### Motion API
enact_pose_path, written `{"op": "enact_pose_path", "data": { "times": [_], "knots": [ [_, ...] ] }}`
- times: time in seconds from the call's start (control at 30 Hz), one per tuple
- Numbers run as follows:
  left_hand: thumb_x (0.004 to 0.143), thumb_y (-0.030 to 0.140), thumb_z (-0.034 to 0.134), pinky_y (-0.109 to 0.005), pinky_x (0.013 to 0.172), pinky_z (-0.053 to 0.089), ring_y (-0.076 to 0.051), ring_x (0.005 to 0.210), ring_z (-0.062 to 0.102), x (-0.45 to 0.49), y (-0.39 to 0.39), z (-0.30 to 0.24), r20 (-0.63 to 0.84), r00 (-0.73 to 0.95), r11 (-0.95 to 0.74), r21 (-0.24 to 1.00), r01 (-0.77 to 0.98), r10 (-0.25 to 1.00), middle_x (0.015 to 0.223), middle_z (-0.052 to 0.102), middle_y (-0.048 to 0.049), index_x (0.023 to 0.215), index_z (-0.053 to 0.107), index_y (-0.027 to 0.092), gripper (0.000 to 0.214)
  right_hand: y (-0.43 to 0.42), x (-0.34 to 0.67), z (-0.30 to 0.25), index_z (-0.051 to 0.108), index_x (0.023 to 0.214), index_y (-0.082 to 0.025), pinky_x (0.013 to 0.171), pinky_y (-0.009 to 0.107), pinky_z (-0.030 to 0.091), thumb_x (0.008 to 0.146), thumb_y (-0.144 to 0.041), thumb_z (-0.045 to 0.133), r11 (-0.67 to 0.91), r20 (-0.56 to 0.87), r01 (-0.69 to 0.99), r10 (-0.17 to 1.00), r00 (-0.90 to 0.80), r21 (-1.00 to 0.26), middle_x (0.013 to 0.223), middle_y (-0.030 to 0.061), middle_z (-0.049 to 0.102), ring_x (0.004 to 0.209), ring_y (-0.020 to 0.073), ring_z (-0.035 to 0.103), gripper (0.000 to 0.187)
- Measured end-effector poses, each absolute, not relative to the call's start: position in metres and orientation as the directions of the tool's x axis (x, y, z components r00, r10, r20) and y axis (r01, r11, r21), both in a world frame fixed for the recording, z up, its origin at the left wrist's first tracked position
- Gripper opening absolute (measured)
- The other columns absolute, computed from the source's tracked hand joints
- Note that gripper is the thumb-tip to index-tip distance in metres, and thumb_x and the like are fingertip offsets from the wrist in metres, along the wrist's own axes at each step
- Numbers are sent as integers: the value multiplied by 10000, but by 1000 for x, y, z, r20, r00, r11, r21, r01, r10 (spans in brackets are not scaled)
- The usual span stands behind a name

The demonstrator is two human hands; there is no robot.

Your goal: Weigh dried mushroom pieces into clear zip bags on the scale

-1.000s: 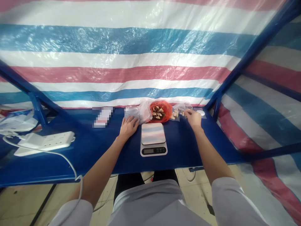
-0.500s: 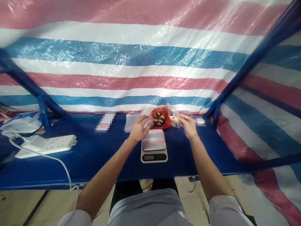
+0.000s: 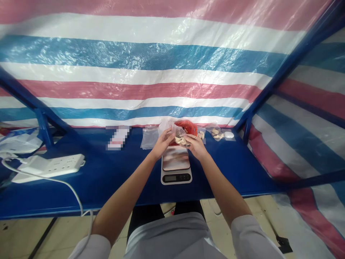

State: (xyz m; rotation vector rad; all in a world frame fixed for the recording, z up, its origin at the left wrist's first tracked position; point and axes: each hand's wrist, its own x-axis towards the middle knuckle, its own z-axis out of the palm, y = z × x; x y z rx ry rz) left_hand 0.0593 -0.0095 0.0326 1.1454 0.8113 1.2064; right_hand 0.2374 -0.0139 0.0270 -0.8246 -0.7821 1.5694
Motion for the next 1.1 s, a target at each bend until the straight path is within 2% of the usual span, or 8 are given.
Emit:
{"op": "enact_pose_path", "data": {
  "times": [0.1,0.23,0.4,0.6,0.73,0.9,1.0,1.1],
  "knots": [
    [733,489,818,-399,922,544,-210,966,689,59,-12,34,107,239,-23,945,-326,965,1033,730,-46,1234,570,220,621,-14,235,25,758,815,-185,844,448,609,497,-356,958,-157,-90,-532,985,-150,-832,845,41,772,879,243,732,413],
    [693,463,842,-338,828,558,-169,855,687,60,-13,38,127,196,-57,943,-327,972,919,726,-16,1160,572,210,596,-14,236,22,752,801,-196,806,416,617,492,-368,956,-172,-101,-510,981,-164,-843,824,29,770,864,234,731,408],
    [704,450,820,-302,719,546,-154,742,672,61,-13,50,189,111,-162,963,-216,976,818,712,0,1127,589,191,547,-11,248,26,776,871,-202,795,353,606,543,-397,929,-140,-88,-380,984,-152,-914,802,18,764,811,192,733,412],
    [727,411,801,-284,664,520,-156,705,657,52,-14,63,247,103,-238,967,-93,963,786,696,-2,1100,635,180,469,-11,264,50,787,926,-207,888,387,592,592,-420,914,-69,-6,-322,981,-192,-944,960,60,791,914,229,752,417],
    [734,437,788,-285,675,520,-156,706,650,44,-14,68,274,140,-280,960,19,951,806,695,-16,1039,678,171,419,-15,263,71,791,919,-191,917,390,588,661,-501,866,-18,36,-300,984,-174,-954,976,96,793,945,243,755,410],
    [734,452,764,-264,601,482,-150,656,614,31,-13,72,276,172,-309,928,210,945,793,702,-33,949,704,160,367,-14,251,87,806,901,-193,849,379,610,649,-484,864,48,71,-100,968,-240,-994,904,48,791,883,239,751,389],
    [732,458,750,-258,587,466,-151,645,609,23,-13,74,255,201,-304,915,265,946,778,702,-31,950,714,159,372,-9,241,87,815,897,-196,735,347,629,640,-405,873,54,47,20,961,-271,-998,800,9,768,747,205,730,337],
    [726,452,745,-256,581,465,-154,635,609,13,-14,76,226,228,-290,907,304,947,742,694,-23,917,722,166,345,-4,231,81,817,836,-197,653,316,625,631,-345,878,49,28,64,952,-305,-997,706,-3,737,642,174,695,261]
  ]
}}
